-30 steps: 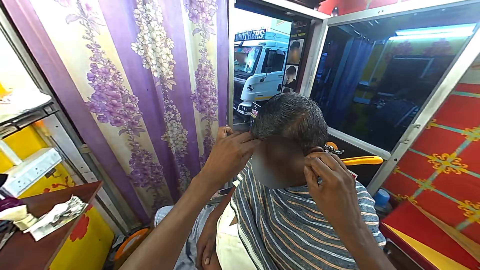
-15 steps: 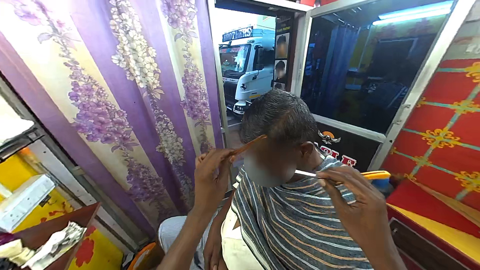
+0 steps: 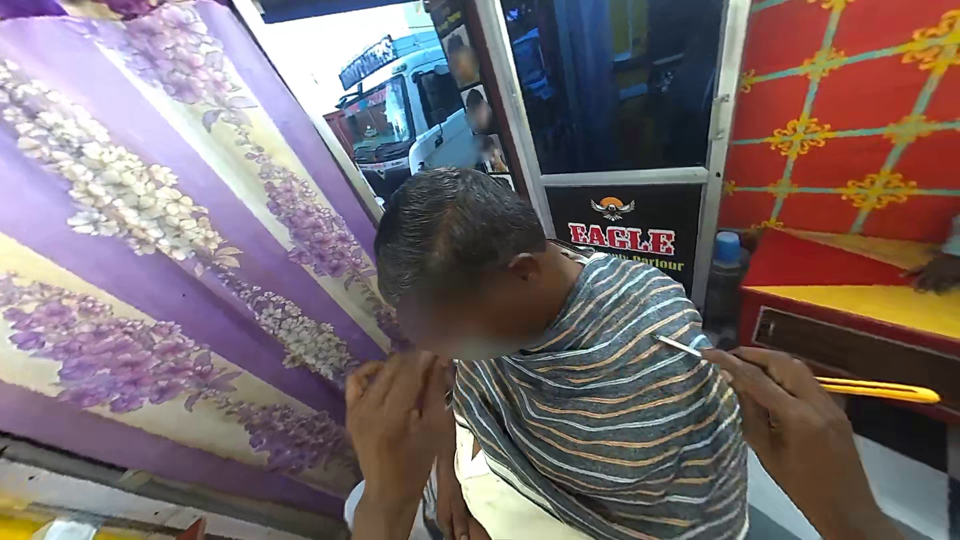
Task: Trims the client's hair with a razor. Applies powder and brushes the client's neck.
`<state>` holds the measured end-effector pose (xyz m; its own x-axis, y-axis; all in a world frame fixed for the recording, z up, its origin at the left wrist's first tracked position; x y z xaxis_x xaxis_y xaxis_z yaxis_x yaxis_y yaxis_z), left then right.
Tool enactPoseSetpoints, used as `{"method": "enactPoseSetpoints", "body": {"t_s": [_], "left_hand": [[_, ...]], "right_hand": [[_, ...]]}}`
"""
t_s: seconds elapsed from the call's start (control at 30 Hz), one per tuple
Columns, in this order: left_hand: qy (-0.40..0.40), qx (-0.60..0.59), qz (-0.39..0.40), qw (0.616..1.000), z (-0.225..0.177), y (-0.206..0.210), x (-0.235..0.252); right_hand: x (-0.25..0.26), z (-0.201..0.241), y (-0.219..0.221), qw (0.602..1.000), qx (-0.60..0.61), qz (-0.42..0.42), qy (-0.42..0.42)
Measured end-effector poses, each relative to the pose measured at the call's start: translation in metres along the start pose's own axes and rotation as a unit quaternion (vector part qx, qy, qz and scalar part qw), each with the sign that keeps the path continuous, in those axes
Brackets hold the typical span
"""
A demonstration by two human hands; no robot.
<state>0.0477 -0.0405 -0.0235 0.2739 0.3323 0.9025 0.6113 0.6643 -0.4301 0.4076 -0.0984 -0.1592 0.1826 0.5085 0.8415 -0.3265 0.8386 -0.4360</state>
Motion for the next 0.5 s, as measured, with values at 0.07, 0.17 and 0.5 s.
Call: {"method": "enactPoseSetpoints", "body": {"t_s": [0.07, 0.17, 0.5], "left_hand": [[-0.019, 0.035, 0.001, 0.999, 0.0, -0.001, 0.006], [-0.027, 0.05, 0.074, 0.996, -0.005, 0.019, 0.0], [0.01, -0.017, 0.076, 0.997, -0.028, 0.006, 0.043]], "right_hand": [[-0.005, 0.002, -0.006, 0.998, 0.063, -0.004, 0.002], [0.006, 0.006, -0.025, 0.977, 0.183, -0.044, 0.096], [0.001, 0.15, 0.043, 0.708, 0.614, 0.325, 0.125]]}}
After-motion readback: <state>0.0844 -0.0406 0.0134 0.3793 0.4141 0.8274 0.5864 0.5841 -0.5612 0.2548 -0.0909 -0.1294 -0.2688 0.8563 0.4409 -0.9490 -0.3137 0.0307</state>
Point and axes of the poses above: each hand's wrist, its own x-axis towards the middle knuckle, its own y-axis out of the palm, z = x × y, the point moved 7 cm from there along x, towards the middle knuckle, and after that the axes turned 6 degrees about -x, right-handed, at the moved point
